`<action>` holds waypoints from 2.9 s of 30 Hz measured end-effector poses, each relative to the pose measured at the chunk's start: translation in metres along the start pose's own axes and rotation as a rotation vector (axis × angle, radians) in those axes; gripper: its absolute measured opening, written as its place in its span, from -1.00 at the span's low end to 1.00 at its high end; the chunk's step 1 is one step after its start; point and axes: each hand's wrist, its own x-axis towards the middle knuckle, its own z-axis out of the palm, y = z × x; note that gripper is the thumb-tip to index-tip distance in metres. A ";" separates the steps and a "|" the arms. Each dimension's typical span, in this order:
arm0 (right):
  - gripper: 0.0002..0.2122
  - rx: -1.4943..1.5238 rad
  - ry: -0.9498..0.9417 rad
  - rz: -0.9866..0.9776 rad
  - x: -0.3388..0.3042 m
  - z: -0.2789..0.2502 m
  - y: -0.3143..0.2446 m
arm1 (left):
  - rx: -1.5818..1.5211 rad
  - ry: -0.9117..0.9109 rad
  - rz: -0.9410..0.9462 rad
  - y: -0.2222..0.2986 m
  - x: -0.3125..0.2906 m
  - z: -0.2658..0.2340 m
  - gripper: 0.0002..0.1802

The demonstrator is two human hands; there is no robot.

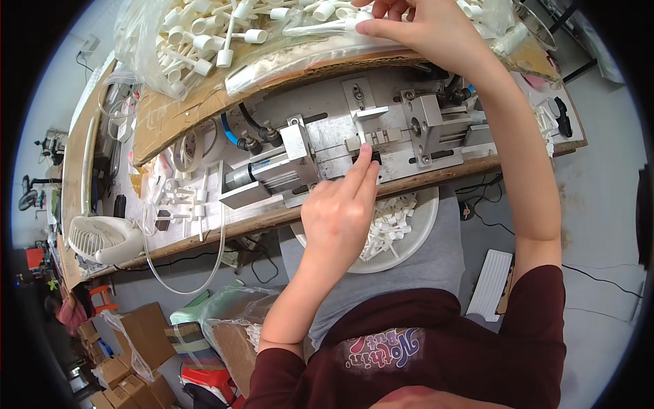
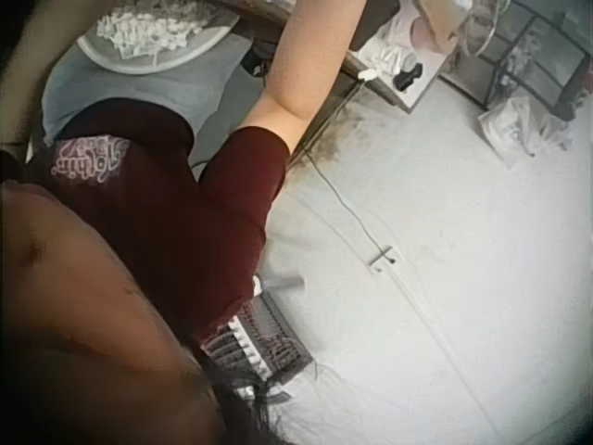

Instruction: Manually assemble plastic sprayer heads and dip tubes using a specialized workbench jig.

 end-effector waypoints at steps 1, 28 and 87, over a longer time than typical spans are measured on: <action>-0.72 0.018 0.009 0.020 0.000 0.000 0.000 | -0.017 -0.007 0.003 -0.001 0.002 0.000 -0.68; -0.75 -0.492 -0.075 -0.384 -0.160 0.068 -0.032 | -0.046 -0.008 -0.144 -0.070 0.177 -0.021 -0.61; -0.75 -0.053 -0.293 0.392 0.069 -0.039 0.054 | -0.123 -0.099 0.118 -0.014 0.009 -0.010 -0.73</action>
